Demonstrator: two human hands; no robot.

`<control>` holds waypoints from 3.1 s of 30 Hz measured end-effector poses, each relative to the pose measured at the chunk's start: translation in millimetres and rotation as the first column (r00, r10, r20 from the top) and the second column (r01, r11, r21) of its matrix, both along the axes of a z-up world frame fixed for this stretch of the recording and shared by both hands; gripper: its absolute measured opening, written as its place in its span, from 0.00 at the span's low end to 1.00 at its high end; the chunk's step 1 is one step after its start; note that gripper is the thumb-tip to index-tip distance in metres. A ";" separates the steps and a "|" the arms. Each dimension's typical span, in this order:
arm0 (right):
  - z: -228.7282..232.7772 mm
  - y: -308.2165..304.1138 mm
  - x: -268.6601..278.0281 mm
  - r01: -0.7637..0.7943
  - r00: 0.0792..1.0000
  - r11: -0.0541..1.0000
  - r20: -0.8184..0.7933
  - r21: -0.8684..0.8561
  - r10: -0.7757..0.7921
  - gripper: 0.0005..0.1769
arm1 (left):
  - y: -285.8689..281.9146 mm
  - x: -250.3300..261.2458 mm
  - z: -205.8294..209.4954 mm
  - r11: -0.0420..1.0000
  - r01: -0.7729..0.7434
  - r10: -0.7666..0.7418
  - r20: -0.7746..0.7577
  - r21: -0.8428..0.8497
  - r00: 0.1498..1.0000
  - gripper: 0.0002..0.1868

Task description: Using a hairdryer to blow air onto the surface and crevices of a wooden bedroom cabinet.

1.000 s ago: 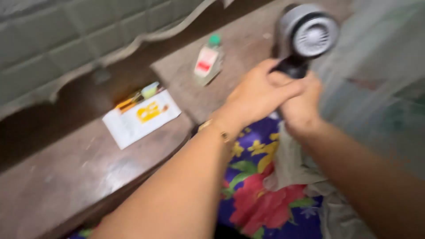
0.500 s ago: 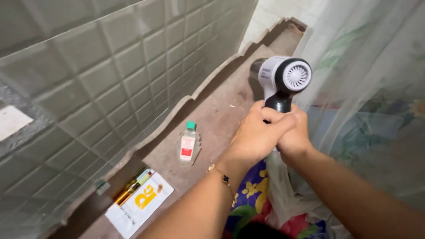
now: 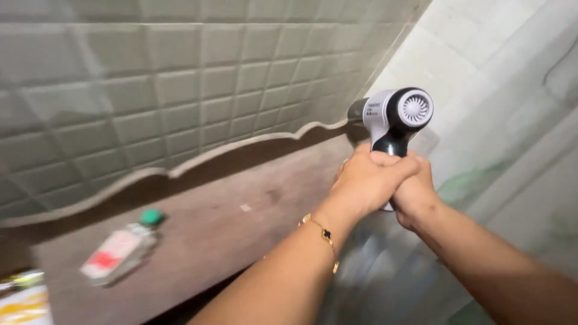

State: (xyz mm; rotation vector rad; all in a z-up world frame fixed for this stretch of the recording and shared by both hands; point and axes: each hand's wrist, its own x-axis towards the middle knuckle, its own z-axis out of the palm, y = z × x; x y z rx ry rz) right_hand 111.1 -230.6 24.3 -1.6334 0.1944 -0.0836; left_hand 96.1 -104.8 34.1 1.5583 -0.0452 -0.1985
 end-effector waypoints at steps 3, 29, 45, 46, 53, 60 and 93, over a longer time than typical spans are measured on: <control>4.9 -67.9 44.0 -0.017 1.000 1.000 0.005 -0.024 0.017 0.05 | -67.5 43.9 0.6 0.999 -0.005 0.006 -0.017 0.042 1.000 0.48; -49.4 -176.9 65.7 -0.477 0.879 0.878 -0.025 -0.025 0.477 0.18 | -176.8 73.6 -42.1 0.969 0.121 -0.120 -0.020 0.216 0.993 0.39; -30.9 -160.6 103.7 0.056 0.989 0.997 -0.137 0.058 -0.048 0.11 | -129.8 95.9 -0.8 0.986 0.147 -0.152 -0.055 -0.077 0.987 0.39; -30.2 -161.1 104.2 0.031 0.989 0.997 -0.147 0.077 -0.020 0.12 | -127.3 97.0 2.0 0.987 0.153 -0.156 -0.062 -0.053 0.986 0.38; -18.5 -209.6 57.2 0.190 0.951 0.982 -0.243 -0.025 -0.190 0.15 | -192.0 81.6 3.5 0.926 0.332 -0.358 -0.142 -0.179 0.923 0.35; -9.5 -257.8 43.8 0.325 0.930 0.945 -0.173 -0.030 -0.325 0.15 | -239.4 71.1 7.5 0.926 0.376 -0.365 -0.166 0.038 0.916 0.43; -65.8 -433.5 10.6 0.216 0.852 0.976 -0.487 -0.006 -0.191 0.13 | -404.5 52.2 -32.4 0.895 0.347 -0.442 -0.458 -0.279 0.771 0.66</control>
